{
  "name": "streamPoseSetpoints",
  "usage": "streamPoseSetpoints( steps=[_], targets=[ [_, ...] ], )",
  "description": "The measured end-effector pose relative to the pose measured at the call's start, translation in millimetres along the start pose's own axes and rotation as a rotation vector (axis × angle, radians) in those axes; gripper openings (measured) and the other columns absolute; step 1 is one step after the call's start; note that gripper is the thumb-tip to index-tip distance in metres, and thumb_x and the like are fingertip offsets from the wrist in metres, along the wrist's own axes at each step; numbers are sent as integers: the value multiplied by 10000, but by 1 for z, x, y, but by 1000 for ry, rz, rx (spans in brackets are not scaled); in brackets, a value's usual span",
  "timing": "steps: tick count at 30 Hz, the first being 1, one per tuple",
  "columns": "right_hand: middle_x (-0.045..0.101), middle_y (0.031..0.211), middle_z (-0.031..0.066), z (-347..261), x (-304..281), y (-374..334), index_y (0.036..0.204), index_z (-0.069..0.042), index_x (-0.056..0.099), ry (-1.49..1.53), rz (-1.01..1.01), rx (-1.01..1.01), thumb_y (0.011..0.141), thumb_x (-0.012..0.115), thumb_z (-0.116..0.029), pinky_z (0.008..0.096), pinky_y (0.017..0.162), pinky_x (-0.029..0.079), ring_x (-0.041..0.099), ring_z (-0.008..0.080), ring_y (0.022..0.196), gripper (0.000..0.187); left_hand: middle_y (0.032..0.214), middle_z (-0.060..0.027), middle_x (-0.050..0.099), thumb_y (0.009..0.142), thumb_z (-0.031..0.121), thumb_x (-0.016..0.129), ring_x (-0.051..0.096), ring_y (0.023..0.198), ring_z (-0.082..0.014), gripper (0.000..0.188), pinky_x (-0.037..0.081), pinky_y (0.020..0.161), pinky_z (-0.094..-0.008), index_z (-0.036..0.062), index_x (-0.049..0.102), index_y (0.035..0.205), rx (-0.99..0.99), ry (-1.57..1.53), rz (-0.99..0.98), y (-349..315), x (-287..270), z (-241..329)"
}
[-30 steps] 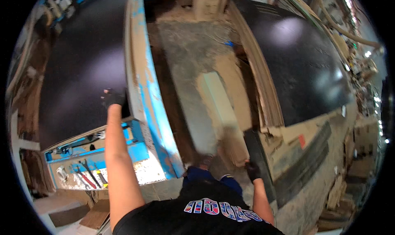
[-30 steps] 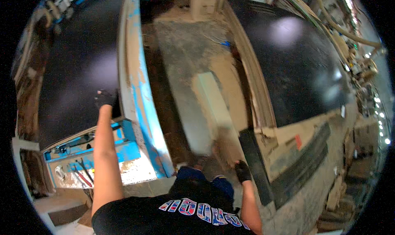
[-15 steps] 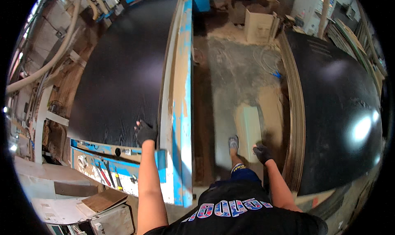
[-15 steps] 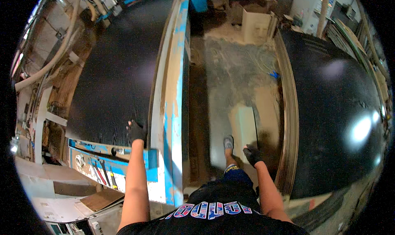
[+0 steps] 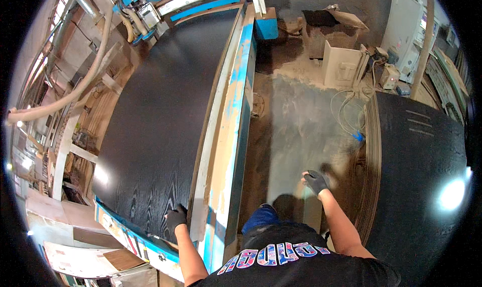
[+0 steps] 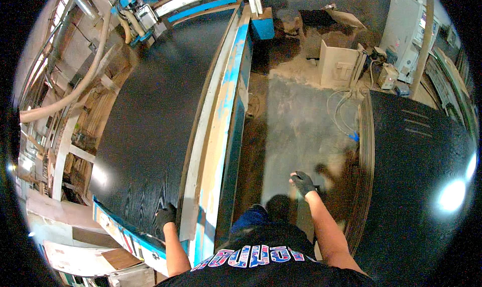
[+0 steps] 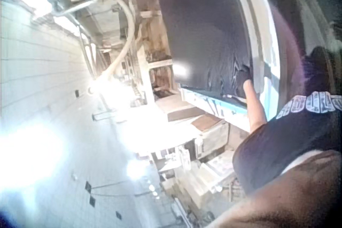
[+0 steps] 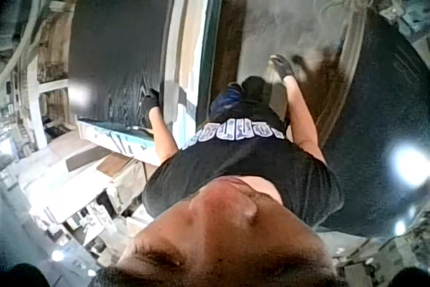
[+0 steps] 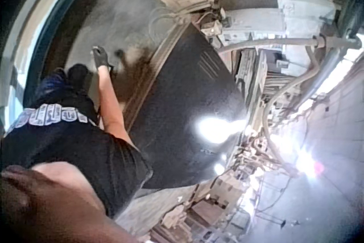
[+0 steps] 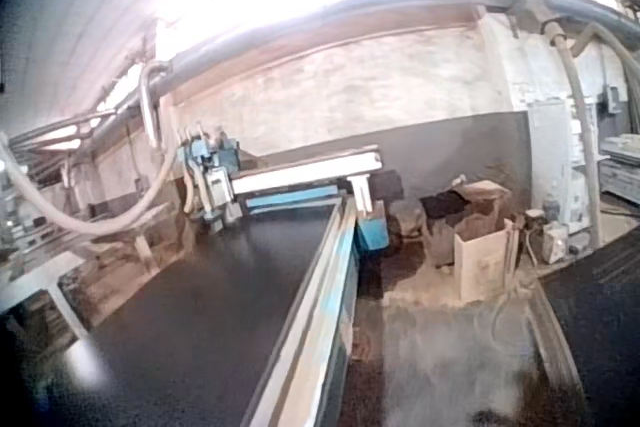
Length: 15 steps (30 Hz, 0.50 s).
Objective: The person lifts a large black wooden panel from a stack and places it onto the bed of a CNC machine, then uses a keyboard and mouse to operate the machine before adjusting the panel's position on the bed.
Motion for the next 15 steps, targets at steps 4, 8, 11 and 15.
streamPoseSetpoints(
  steps=[4,8,11,15],
  targets=[
    [701,906,74,-38,9,75,1089,-35,655,-77,-15,-92,935,625,-208,315,711,524,675,175,820,234,1188,-350,599,889,667,447,649,1011,-465,786,530,821,-528,-55,649,1127,-79,15,-55,42,24,16],
    [705,910,69,-45,1,148,1096,-67,662,-12,-62,-61,920,637,-153,274,658,501,664,148,784,197,1272,-362,549,933,632,412,494,1278,-440,833,426,1032,-492,-126,548,1250,-231,-33,52,85,16,96],
    [700,906,73,-17,-18,229,1087,-52,650,-174,-206,-67,949,602,-226,316,667,500,675,177,779,228,1232,-321,594,941,596,423,548,1200,-436,752,454,991,-475,-82,606,1209,-66,207,224,172,62,138],
    [709,918,89,-90,-21,285,1104,-95,656,-140,-129,115,947,597,-243,296,632,470,669,159,817,224,1166,-235,653,925,553,459,634,1043,-394,616,514,829,-529,16,700,1107,-44,102,38,210,1,311]
  ],
)
Point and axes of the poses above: each hand's wrist, its own y-axis towards the middle knuckle, its own x-axis out of the palm, z = x × y, the point moved 6 cm from there along y, towards the middle knuckle
